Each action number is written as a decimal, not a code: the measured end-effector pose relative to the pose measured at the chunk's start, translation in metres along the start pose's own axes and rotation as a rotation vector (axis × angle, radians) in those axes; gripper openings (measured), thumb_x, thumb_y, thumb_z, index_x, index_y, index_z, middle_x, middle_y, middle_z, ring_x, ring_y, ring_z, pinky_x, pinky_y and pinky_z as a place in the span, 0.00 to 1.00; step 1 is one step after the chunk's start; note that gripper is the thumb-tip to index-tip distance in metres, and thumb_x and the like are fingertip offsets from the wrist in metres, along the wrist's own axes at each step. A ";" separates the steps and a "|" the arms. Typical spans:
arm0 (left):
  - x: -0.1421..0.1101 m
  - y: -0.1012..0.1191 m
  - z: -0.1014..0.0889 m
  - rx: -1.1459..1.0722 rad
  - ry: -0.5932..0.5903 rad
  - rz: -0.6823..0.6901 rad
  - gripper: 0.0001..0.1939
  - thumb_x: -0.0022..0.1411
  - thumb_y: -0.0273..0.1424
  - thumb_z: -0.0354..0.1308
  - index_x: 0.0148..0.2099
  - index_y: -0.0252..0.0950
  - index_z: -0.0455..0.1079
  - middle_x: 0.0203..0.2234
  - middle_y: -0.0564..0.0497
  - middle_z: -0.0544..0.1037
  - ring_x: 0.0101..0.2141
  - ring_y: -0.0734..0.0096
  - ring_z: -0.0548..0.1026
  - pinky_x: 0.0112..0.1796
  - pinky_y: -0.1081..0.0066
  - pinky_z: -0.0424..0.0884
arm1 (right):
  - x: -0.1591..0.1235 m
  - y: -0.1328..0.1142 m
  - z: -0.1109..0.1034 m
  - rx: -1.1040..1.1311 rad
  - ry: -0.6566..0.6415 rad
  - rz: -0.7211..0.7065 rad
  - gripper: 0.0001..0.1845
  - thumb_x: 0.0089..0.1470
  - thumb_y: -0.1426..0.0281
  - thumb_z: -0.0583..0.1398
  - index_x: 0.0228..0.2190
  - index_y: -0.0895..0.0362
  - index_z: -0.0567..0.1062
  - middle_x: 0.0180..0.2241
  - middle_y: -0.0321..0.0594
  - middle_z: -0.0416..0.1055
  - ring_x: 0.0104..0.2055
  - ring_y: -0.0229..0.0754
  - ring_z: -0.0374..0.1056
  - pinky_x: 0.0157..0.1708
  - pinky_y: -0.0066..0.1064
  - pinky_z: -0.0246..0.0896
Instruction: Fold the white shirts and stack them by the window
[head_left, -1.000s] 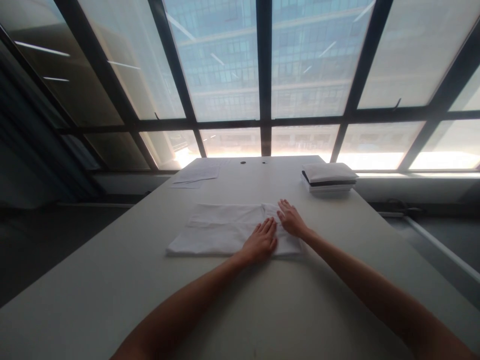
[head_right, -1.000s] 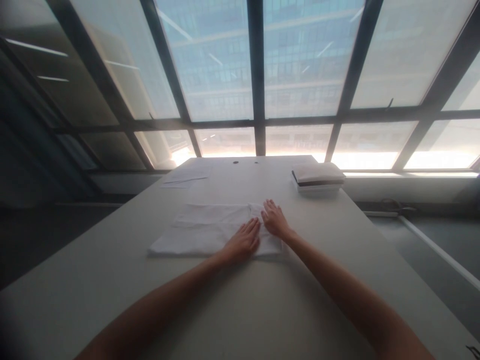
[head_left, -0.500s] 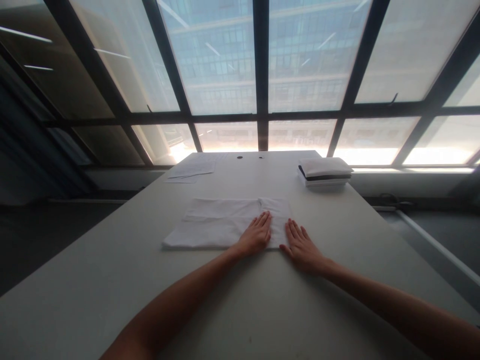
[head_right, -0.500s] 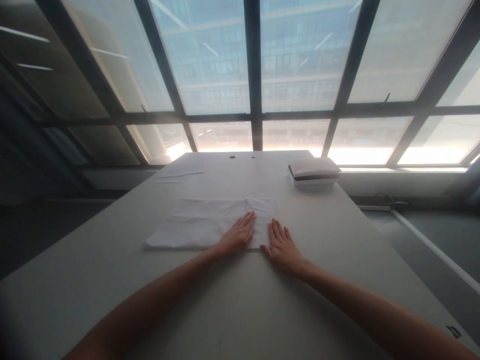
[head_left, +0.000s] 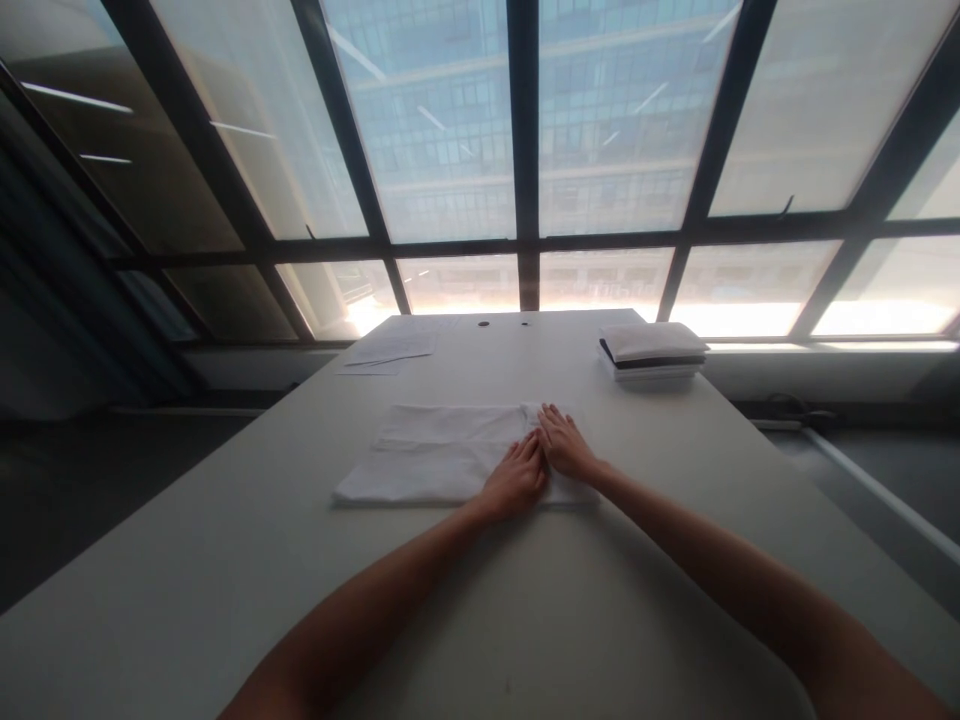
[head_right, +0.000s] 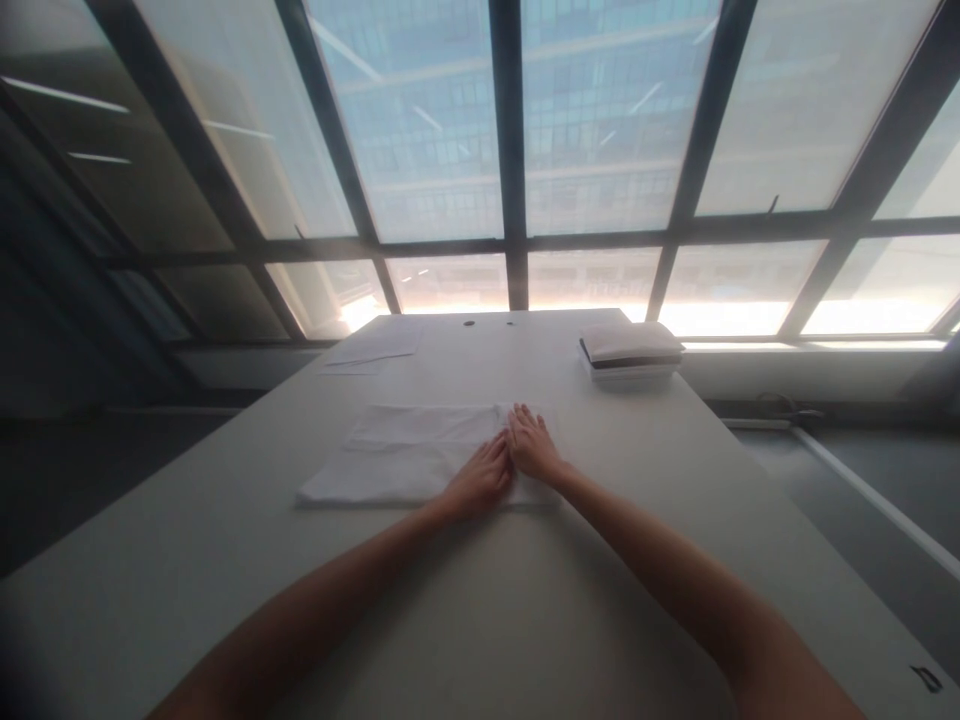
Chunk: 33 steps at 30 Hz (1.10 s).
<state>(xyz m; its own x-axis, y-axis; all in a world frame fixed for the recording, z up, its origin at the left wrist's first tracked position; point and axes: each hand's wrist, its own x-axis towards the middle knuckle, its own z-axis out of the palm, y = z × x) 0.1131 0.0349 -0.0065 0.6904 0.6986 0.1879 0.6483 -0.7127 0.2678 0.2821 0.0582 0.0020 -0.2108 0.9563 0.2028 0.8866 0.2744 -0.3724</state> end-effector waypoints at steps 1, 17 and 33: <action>0.000 0.000 0.000 -0.006 0.012 0.002 0.32 0.72 0.34 0.40 0.74 0.29 0.45 0.72 0.39 0.48 0.71 0.61 0.44 0.68 0.57 0.45 | 0.009 -0.004 0.003 -0.009 -0.028 0.001 0.32 0.70 0.62 0.40 0.68 0.66 0.57 0.71 0.54 0.46 0.74 0.49 0.36 0.69 0.49 0.33; -0.003 0.004 -0.015 -0.011 -0.152 -0.184 0.37 0.72 0.42 0.37 0.74 0.23 0.40 0.72 0.38 0.42 0.71 0.61 0.42 0.68 0.58 0.41 | 0.049 0.039 0.002 -0.182 -0.114 0.193 0.33 0.69 0.58 0.41 0.68 0.60 0.57 0.71 0.51 0.47 0.73 0.52 0.39 0.68 0.51 0.33; -0.001 -0.100 -0.039 0.096 -0.068 -0.359 0.31 0.76 0.45 0.34 0.73 0.37 0.50 0.72 0.41 0.49 0.71 0.53 0.44 0.65 0.45 0.44 | 0.032 0.081 0.009 -0.184 0.129 0.335 0.30 0.69 0.61 0.42 0.60 0.62 0.69 0.64 0.58 0.61 0.67 0.52 0.54 0.63 0.51 0.47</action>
<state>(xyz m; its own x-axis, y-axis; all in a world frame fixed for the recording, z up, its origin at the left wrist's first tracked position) 0.0348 0.1076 0.0030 0.4309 0.9018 0.0344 0.8779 -0.4277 0.2154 0.3440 0.1117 -0.0299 0.1458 0.9658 0.2143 0.9588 -0.0845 -0.2712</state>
